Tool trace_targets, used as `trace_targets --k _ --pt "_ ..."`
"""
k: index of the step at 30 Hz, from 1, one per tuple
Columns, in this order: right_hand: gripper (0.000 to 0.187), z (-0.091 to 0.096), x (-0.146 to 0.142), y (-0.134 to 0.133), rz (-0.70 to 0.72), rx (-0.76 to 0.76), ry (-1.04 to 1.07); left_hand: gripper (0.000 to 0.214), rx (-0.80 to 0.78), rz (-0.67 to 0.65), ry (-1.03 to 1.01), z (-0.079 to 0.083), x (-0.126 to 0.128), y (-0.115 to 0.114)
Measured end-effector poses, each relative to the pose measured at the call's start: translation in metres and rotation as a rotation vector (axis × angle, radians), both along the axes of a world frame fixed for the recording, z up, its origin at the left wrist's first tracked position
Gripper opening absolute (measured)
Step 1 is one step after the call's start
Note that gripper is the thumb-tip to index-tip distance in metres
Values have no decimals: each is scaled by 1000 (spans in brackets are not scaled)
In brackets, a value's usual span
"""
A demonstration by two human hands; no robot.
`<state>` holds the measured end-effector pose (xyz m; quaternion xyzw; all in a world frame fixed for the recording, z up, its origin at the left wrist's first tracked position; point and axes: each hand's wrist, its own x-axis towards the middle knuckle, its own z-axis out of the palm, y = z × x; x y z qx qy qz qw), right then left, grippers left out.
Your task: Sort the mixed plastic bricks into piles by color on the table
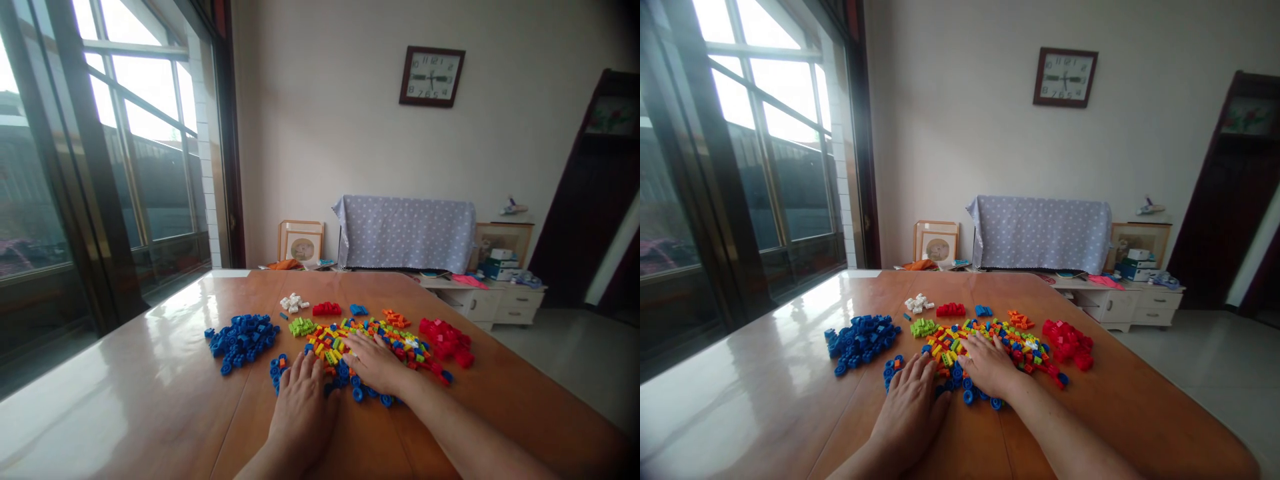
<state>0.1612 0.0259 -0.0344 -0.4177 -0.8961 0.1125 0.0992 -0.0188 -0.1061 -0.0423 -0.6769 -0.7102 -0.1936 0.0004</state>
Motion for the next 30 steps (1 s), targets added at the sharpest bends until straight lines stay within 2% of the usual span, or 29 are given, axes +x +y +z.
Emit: trace_targets --k 4,8,12,20,25,30 --pt "55 3 -7 0 32 -4 19 61 7 -5 -10 -1 0 0" --pt "52 -2 -3 4 -46 8 60 60 14 -18 -21 -1 0 -1" --pt "47 -5 2 9 -108 85 130 61 18 -17 -26 -1 0 -3" --pt "37 -1 -1 0 -39 226 223 63 42 -16 -15 -4 -1 -2" --pt "37 -1 -9 -15 -17 234 207 63 55 -21 -21 -2 -1 -4" --pt "34 0 -10 -22 -74 167 110 58 42 -23 -26 7 2 -9"
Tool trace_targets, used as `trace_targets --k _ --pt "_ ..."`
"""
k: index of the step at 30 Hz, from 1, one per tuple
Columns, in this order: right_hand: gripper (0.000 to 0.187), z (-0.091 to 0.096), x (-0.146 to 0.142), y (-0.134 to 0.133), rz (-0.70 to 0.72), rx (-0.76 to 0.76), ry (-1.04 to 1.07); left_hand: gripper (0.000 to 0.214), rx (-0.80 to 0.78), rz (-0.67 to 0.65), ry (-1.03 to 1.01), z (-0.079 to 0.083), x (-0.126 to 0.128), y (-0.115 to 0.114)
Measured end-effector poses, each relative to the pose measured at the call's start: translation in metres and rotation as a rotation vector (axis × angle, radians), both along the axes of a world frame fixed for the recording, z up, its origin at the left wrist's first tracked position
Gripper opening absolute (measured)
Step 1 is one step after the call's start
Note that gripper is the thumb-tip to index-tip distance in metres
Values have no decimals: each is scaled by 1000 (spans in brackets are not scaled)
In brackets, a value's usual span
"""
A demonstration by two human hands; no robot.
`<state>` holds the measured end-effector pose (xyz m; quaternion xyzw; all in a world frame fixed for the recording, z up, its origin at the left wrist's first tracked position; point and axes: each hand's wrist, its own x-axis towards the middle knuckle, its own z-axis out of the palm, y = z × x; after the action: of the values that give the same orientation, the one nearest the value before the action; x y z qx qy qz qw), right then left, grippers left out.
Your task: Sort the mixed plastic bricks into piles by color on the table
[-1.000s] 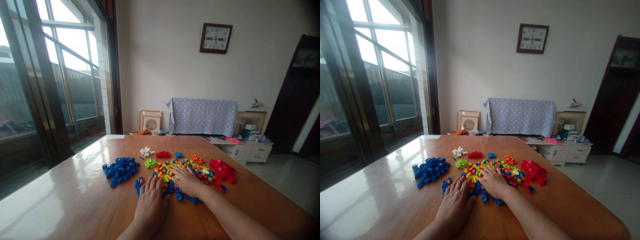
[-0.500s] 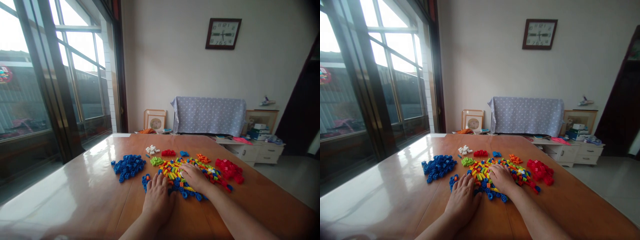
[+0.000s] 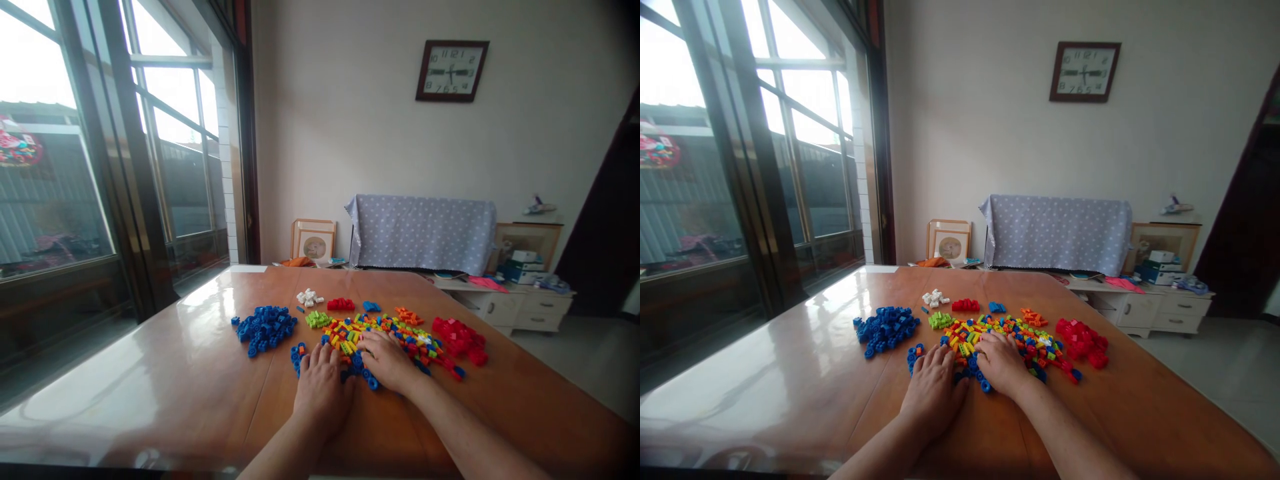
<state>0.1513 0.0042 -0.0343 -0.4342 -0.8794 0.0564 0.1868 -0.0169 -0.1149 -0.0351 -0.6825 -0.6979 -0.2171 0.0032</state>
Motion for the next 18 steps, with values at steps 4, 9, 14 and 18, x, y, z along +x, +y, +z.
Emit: trace_targets --k 4,9,14,18 --pt "34 3 4 -5 -10 4 21 54 -25 2 6 7 2 -2" --pt "34 -2 9 -21 -3 57 103 50 -2 -15 -3 4 1 -1" --pt "34 -17 22 -39 -37 108 224 51 33 -18 18 -3 -1 3" --pt "43 -27 55 -31 -138 187 318 53 8 -21 33 -1 -1 4"
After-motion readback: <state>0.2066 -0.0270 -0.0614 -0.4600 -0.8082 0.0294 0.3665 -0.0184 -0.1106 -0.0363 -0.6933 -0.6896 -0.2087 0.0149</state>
